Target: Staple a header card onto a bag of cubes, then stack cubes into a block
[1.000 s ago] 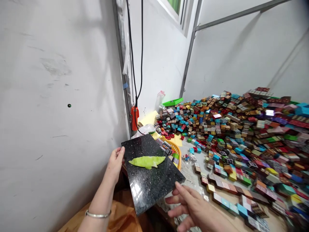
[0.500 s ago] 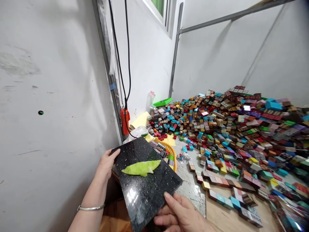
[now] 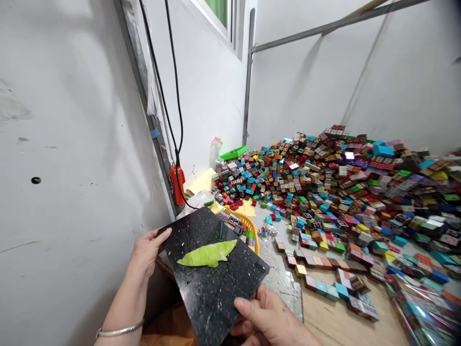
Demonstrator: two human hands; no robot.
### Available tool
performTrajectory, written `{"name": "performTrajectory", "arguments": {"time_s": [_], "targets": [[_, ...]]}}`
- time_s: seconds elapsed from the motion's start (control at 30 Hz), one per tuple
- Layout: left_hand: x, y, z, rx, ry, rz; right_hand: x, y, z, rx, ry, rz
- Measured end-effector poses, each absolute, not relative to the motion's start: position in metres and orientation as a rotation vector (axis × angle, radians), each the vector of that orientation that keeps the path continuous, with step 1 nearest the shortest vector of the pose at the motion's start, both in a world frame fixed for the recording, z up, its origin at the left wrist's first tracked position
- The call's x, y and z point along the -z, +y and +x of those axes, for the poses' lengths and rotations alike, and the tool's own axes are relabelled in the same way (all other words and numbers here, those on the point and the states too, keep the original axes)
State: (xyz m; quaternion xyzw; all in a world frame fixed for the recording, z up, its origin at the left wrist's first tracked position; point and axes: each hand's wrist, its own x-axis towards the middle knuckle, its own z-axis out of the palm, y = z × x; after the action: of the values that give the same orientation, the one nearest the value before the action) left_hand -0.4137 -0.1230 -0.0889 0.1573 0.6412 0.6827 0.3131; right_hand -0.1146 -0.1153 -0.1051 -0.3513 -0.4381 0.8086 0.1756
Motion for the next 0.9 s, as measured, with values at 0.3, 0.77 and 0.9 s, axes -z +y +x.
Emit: {"name": "performTrajectory", "arguments": {"time_s": [0.3, 0.77, 0.9], "targets": [[0.079, -0.133, -0.402, -1.881, 1.711, 0.344, 0.098, -0.121, -0.116, -2.224, -1.223, -1.006], [0.052, -0.152, -0.368, -2.199, 1.519, 0.372, 0.084, -0.131, -0.095, -2.130, -1.326, -0.998], [0.044, -0.165, -0.341, -2.184, 1.466, 0.372, 0.081, -0.142, -0.058, -2.023, -1.407, -1.099]]}}
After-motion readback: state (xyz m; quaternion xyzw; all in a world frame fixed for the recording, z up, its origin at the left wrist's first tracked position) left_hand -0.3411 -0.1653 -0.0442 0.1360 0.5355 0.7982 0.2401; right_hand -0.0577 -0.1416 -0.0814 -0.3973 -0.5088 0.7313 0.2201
